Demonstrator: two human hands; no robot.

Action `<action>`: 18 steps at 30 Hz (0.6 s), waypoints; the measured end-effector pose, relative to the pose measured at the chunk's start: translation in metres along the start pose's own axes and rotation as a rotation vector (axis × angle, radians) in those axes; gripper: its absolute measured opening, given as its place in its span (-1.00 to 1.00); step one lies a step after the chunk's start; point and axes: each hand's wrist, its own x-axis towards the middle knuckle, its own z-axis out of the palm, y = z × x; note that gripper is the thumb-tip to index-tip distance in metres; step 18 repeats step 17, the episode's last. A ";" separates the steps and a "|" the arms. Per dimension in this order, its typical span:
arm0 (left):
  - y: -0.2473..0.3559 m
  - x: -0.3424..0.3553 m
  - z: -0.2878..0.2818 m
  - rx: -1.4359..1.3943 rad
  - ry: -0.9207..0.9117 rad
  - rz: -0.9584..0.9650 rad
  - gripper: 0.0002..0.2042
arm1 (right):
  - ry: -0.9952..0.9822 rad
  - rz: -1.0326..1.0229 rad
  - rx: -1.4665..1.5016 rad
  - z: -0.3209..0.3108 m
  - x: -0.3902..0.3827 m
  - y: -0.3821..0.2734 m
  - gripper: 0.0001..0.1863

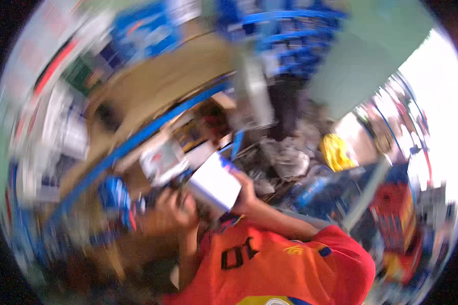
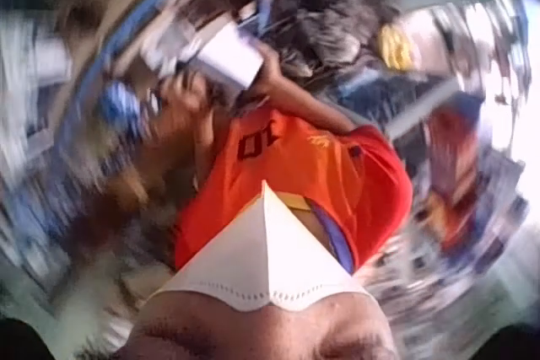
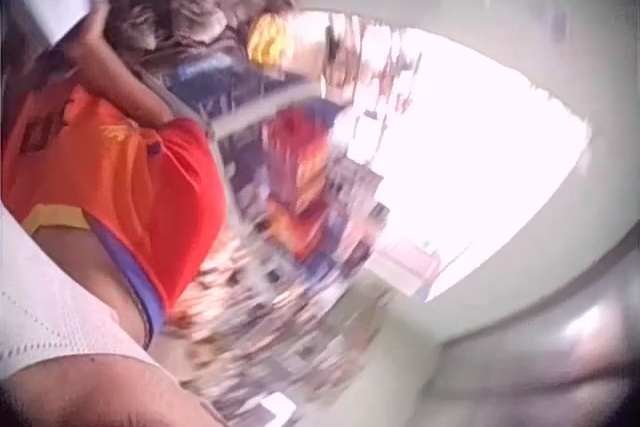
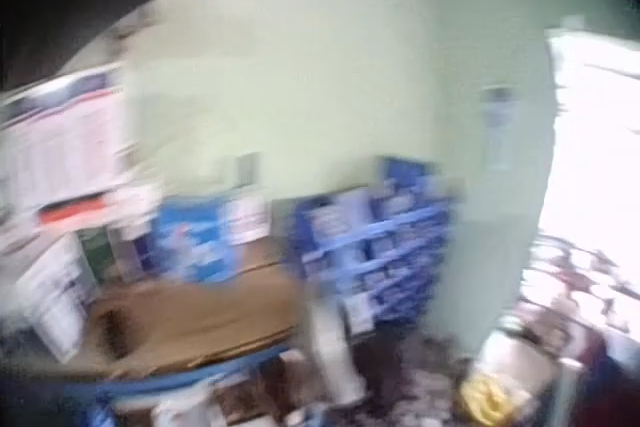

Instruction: Packing a small item into a box at a hardware store station.

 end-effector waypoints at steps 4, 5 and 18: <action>0.022 -0.022 -0.028 0.053 -0.345 0.419 -0.80 | -0.035 -0.127 0.081 -0.018 0.020 0.006 -0.67; 0.029 -0.020 -0.038 0.002 -0.412 0.472 -0.82 | -0.026 -0.092 0.132 -0.022 0.028 0.016 -0.65; -0.213 -0.134 0.117 -0.200 -0.737 -0.329 -0.40 | 0.065 -0.390 0.150 -0.056 -0.088 0.000 -0.39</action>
